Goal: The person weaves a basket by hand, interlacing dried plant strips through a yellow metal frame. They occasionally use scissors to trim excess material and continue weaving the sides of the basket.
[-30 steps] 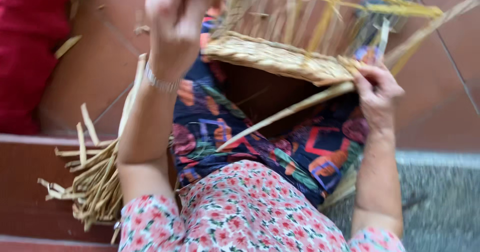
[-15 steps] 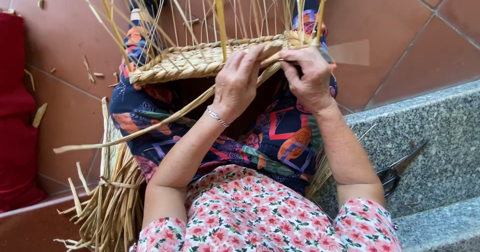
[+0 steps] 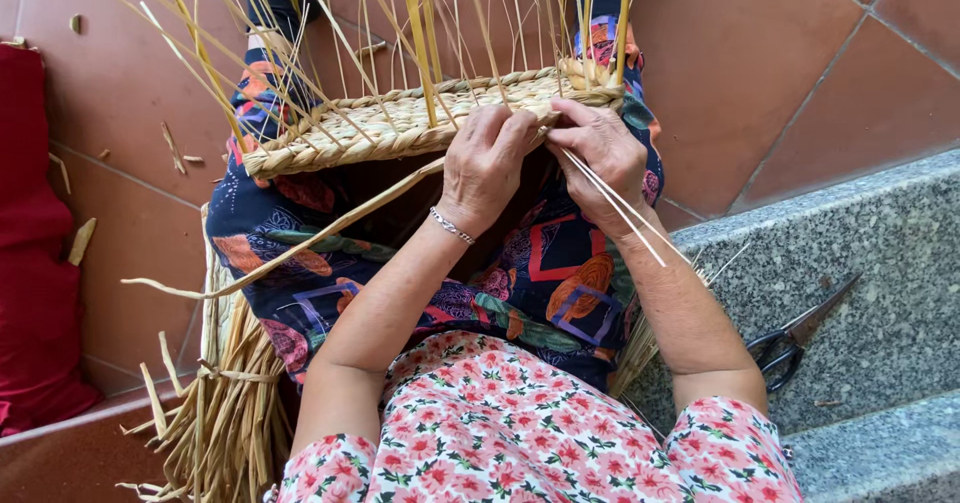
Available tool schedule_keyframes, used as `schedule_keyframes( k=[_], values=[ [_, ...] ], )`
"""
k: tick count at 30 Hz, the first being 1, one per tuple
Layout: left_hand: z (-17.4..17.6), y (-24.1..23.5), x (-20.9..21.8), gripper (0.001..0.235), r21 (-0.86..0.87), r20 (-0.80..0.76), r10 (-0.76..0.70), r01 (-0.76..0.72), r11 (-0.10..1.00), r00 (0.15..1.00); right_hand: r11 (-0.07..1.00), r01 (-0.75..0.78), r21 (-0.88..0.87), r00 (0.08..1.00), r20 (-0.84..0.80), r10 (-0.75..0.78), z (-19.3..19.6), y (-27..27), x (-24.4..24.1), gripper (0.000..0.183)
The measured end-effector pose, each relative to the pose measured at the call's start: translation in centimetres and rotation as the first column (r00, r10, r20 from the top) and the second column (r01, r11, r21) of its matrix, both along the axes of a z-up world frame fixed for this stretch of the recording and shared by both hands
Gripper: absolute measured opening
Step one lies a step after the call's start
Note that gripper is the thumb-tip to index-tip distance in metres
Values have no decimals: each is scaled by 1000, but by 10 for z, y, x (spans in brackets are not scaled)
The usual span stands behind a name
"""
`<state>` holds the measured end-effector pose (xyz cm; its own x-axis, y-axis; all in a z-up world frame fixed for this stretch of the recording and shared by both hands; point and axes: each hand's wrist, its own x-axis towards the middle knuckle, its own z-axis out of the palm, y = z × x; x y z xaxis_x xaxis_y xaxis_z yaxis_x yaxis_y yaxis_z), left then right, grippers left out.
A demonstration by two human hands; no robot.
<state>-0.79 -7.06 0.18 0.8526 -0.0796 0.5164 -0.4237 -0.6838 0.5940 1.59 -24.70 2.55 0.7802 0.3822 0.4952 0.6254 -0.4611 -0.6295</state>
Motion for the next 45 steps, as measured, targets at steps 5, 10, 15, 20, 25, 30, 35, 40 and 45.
schedule_keyframes(
  k=[5, 10, 15, 20, 25, 30, 35, 40, 45],
  values=[
    [-21, 7, 11, 22, 231, -3, -16, 16, 973, 1000, 999, 2, -50, 1000, 28, 0, -4, -1, 5, 16],
    [-24, 16, 21, 22, 286, -84, -105, 125, 950, 991, 987, 93, -133, 995, -25, -97, -16, 3, 31, 14],
    [-4, 33, -2, 47, 390, -20, -178, 172, 905, 984, 983, 72, -166, 974, -201, -105, -10, 11, 52, 31],
    [-2, 47, -20, 52, 387, -11, -281, 263, 884, 960, 985, 19, -169, 999, 46, -12, -14, 21, 52, 37],
    [-26, 45, 1, 24, -242, -257, 3, -68, 968, 967, 977, -174, -124, 972, -179, 151, -15, 16, 53, 19],
    [-23, 50, 22, 19, -430, -435, -110, -99, 897, 894, 960, -212, -182, 963, -205, 174, -1, 13, 46, 19],
    [-22, 44, 45, 13, 127, -329, 46, -4, 992, 943, 967, -159, -197, 949, -299, 96, -5, 14, 46, 15],
    [-17, 31, 51, 19, -108, -494, 110, -187, 976, 862, 982, -176, -68, 956, -248, 154, -5, 12, 48, 10],
    [-33, 21, 3, 12, -767, -442, -170, -273, 581, 881, 992, -109, -58, 930, -360, 81, -15, 17, 49, 6]
  ],
)
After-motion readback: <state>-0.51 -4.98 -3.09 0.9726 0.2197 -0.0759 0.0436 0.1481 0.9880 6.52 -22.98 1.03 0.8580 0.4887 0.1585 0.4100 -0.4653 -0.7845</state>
